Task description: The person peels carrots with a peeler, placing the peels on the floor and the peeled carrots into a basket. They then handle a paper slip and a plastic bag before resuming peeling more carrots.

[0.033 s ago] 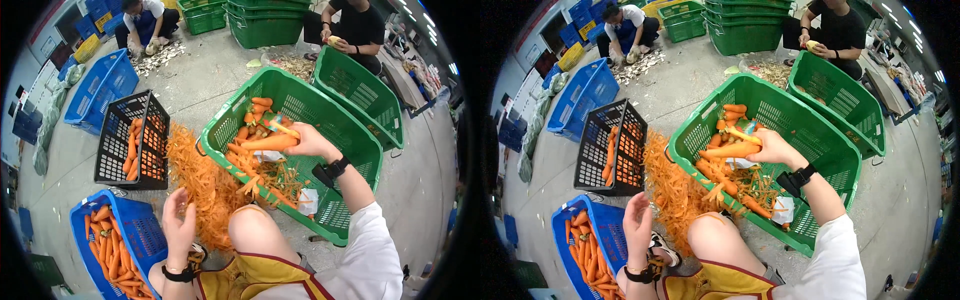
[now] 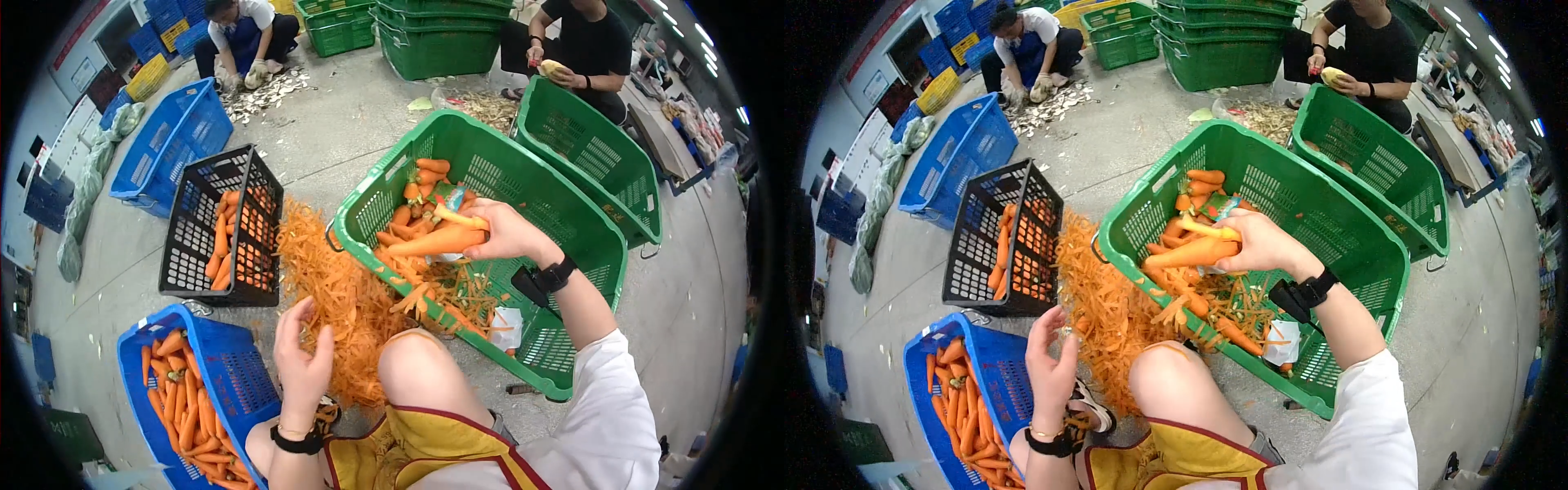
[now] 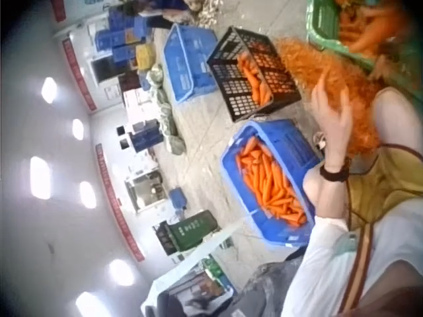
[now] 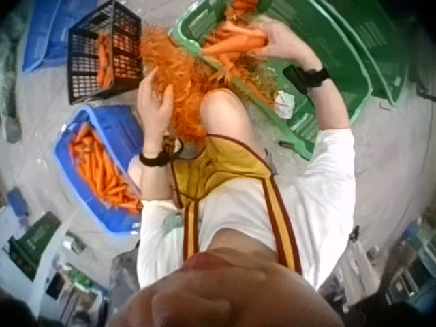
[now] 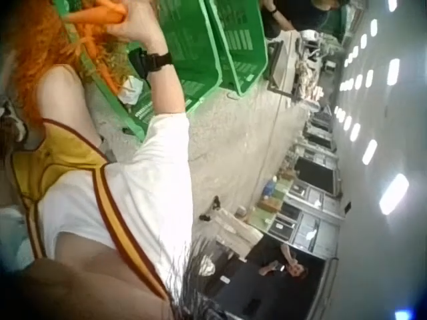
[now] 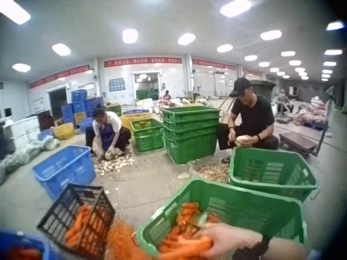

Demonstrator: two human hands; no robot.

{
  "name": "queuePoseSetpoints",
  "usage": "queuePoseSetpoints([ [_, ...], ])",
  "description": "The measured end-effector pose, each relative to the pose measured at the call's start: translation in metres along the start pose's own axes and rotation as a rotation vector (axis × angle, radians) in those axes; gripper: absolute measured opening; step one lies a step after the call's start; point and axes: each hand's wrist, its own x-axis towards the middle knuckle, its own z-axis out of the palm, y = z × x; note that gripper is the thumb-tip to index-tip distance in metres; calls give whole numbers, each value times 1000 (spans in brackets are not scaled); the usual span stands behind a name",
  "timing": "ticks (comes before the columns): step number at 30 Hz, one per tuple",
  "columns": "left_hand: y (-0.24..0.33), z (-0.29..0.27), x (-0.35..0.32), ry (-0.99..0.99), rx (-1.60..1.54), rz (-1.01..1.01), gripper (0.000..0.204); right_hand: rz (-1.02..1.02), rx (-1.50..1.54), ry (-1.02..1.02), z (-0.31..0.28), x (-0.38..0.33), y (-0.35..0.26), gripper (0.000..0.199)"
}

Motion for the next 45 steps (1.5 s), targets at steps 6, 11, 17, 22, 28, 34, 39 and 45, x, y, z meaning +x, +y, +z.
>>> queuePoseSetpoints([
  [6, 7, 1, -14, -228, -64, 268, 73, -428, 56, -318, 20, 16, -158, 52],
  [11, -14, -19, -14, 16, -557, 109, 67, -450, 191, -78, 53, 51, -222, 48],
  [17, -27, -45, -13, 97, -1252, -316, 45, -279, 234, -81, 75, 39, -242, 26],
  [22, -26, -51, -16, 148, -1178, -412, 44, -290, 339, -125, 77, 16, -256, 22],
  [28, -15, -56, -23, 240, -1263, -427, 45, -343, 365, -54, 81, -8, -260, 24],
  [34, -18, -62, -40, 231, -1248, -422, 42, -244, 463, -92, 93, -18, -243, 23],
  [39, -50, -54, -37, 309, -1162, -493, 43, -157, 519, -188, 100, -20, -226, 24],
  [45, -64, -43, -29, 364, -1071, -472, 40, -93, 545, -204, 111, -24, -220, 17],
])
